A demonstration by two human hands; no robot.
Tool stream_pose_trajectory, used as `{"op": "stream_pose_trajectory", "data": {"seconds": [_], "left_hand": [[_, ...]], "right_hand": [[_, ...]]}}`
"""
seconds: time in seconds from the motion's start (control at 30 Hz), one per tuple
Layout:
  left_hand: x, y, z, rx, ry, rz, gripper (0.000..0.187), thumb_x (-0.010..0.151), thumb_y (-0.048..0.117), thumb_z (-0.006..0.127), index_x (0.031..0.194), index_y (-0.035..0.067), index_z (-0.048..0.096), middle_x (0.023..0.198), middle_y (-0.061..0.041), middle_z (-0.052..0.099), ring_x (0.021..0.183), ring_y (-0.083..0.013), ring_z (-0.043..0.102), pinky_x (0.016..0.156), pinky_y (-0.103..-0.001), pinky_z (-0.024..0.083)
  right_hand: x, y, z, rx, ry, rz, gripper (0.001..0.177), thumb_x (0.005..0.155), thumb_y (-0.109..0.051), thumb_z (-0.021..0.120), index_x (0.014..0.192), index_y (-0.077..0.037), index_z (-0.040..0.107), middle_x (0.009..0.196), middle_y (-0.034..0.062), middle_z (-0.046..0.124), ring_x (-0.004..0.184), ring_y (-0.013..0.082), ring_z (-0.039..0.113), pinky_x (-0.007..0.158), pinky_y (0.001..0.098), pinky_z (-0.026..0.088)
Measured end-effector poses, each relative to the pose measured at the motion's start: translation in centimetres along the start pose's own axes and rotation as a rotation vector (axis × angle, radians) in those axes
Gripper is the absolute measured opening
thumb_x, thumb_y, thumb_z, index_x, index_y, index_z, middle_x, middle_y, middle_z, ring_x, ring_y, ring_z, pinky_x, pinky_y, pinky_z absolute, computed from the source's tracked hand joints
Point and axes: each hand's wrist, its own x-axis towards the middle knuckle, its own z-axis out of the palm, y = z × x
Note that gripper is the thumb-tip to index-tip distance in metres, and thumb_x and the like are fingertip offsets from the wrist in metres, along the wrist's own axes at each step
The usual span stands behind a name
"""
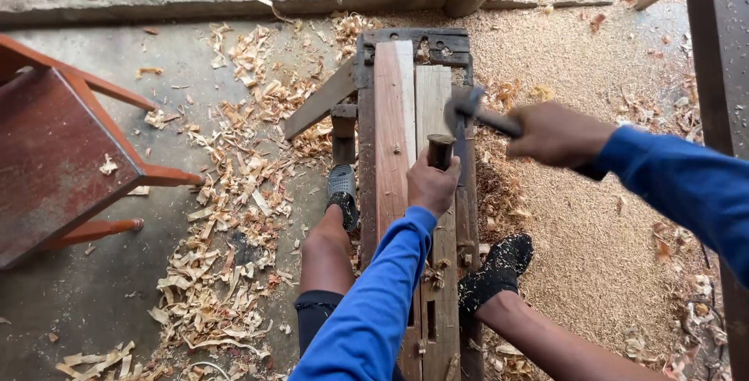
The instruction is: Manually carving or shaping a wooden plank using a chisel and a hammer.
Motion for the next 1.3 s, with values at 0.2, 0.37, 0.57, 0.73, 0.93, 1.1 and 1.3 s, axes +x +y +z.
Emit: {"op": "stream_pose_trajectory", "data": {"seconds": [0.2, 0.37, 0.57, 0.73, 0.93, 1.1, 1.3], "left_hand": [[-0.4, 0.9, -0.1, 0.044, 0.006, -0.081, 0.032, 0.089, 0.033, 0.072, 0.107, 0.006, 0.066, 0.084, -0.014, 0.075, 0.071, -0.0265, 0.075, 0.068, -0.041, 0.063], [-2.4, 1.4, -0.4, -0.024, -0.027, -0.078, 0.029, 0.089, 0.03, 0.072, 0.104, 0.005, 0.069, 0.085, -0.015, 0.075, 0.073, -0.0238, 0.075, 0.068, -0.04, 0.063], [-19.0, 5.6, -9.6, -0.354, -0.617, 0.46, 0.021, 0.083, 0.011, 0.086, 0.077, 0.009, 0.066, 0.076, -0.011, 0.069, 0.075, -0.0217, 0.068, 0.074, -0.036, 0.054], [-16.6, 12.1, -15.4, -0.179, -0.494, 0.283, 0.03, 0.085, 0.033, 0.085, 0.095, 0.01, 0.069, 0.08, -0.006, 0.076, 0.078, -0.0186, 0.081, 0.07, -0.034, 0.064], [-14.0, 1.7, -8.6, 0.562, -0.427, 0.523, 0.056, 0.061, 0.045, 0.095, 0.102, 0.014, 0.071, 0.1, -0.016, 0.069, 0.083, -0.0368, 0.072, 0.07, -0.044, 0.058], [-8.0, 0.4, -11.3, 0.926, -0.225, 0.401, 0.025, 0.108, 0.04, 0.06, 0.113, 0.016, 0.067, 0.091, -0.004, 0.071, 0.069, -0.0149, 0.069, 0.058, -0.031, 0.06], [-10.6, 9.1, -13.1, -0.323, 0.105, 0.61, 0.024, 0.098, 0.028, 0.078, 0.099, 0.008, 0.065, 0.087, -0.002, 0.068, 0.072, -0.0101, 0.066, 0.059, -0.031, 0.058]], "right_hand": [[2.8, 0.8, -4.5, 0.772, 0.922, -0.599, 0.028, 0.11, -0.013, 0.061, 0.092, 0.006, 0.049, 0.077, 0.0184, 0.053, 0.056, 0.0197, 0.056, 0.048, 0.0343, 0.046], [3.3, 0.6, 5.2, 0.035, 0.17, -0.44, 0.023, 0.097, -0.021, 0.067, 0.113, -0.005, 0.064, 0.082, 0.0137, 0.067, 0.07, 0.0251, 0.063, 0.06, 0.0432, 0.054], [-10.2, 1.4, 5.3, 0.235, 0.177, -0.163, 0.031, 0.088, -0.028, 0.073, 0.104, -0.007, 0.059, 0.068, 0.0077, 0.06, 0.056, 0.0179, 0.057, 0.051, 0.0363, 0.048], [-18.6, 6.8, 13.3, 0.762, 0.344, -0.061, 0.026, 0.091, -0.024, 0.071, 0.098, -0.005, 0.054, 0.059, 0.0054, 0.05, 0.045, 0.0161, 0.048, 0.04, 0.0357, 0.04], [-21.5, 10.1, 28.2, 1.344, 0.332, 0.048, 0.022, 0.087, -0.011, 0.069, 0.103, -0.005, 0.055, 0.059, 0.003, 0.051, 0.04, 0.014, 0.047, 0.035, 0.031, 0.037], [-21.2, 9.8, 34.5, 1.469, 0.303, 0.074, 0.022, 0.087, -0.009, 0.07, 0.103, -0.004, 0.056, 0.055, 0.0025, 0.05, 0.038, 0.0124, 0.046, 0.035, 0.0294, 0.036], [-20.3, 7.5, 35.4, 1.564, 0.326, 0.067, 0.018, 0.09, -0.011, 0.068, 0.101, -0.006, 0.055, 0.048, 0.0031, 0.047, 0.036, 0.0135, 0.043, 0.035, 0.0295, 0.036]]}}
